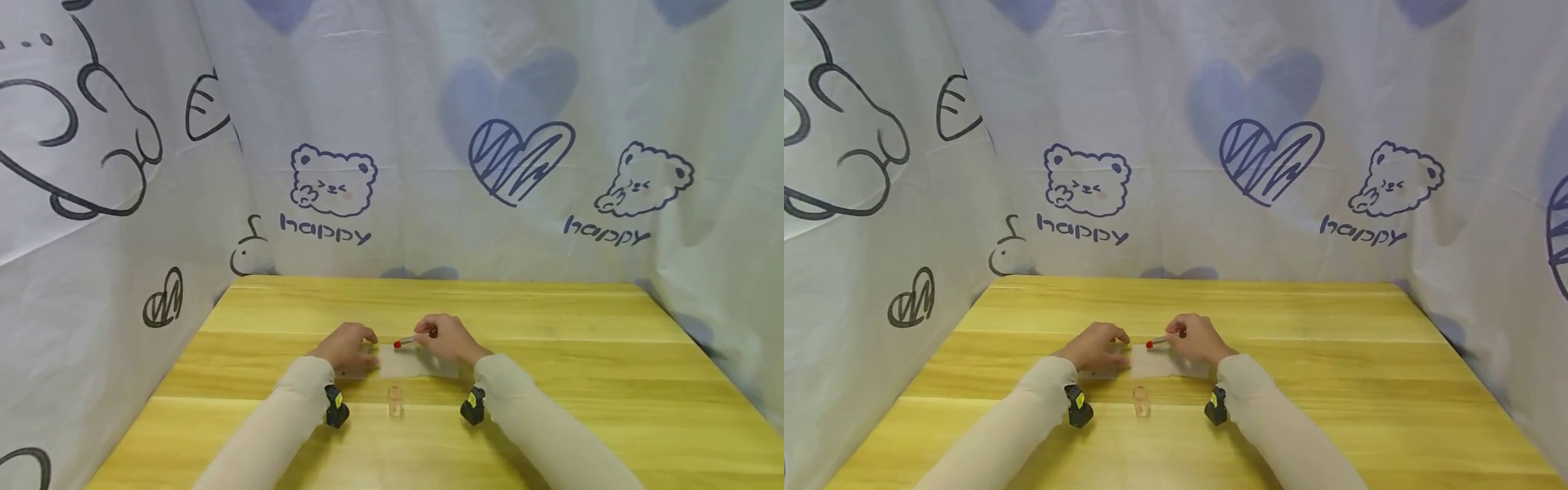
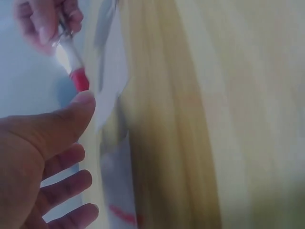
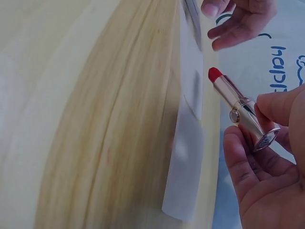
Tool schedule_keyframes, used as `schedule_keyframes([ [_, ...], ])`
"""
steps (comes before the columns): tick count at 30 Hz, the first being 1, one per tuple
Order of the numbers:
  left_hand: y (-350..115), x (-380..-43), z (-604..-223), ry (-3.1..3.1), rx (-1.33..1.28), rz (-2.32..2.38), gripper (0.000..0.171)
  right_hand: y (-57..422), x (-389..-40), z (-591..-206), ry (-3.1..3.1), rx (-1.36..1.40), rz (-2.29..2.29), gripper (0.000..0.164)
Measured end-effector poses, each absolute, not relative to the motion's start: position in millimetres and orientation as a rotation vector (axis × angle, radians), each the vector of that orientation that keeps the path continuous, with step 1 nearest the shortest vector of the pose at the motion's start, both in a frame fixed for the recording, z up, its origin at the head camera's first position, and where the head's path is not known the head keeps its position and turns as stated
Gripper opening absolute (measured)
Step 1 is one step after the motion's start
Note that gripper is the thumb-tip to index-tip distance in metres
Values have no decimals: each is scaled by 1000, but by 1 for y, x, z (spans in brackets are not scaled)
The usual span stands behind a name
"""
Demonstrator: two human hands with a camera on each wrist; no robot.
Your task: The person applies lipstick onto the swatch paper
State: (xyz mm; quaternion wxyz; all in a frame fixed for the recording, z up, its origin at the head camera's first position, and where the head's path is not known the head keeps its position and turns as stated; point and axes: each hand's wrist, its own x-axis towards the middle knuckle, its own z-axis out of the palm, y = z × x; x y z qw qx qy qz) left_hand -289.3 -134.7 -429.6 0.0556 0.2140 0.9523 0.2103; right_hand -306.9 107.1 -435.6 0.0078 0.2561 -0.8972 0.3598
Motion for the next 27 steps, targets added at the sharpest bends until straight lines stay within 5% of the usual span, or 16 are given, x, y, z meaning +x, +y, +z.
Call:
schedule_keyframes([
  [27, -112, -295, -438, 2893, 728, 380, 40, 100, -306, -444, -2795, 680, 1105, 10],
])
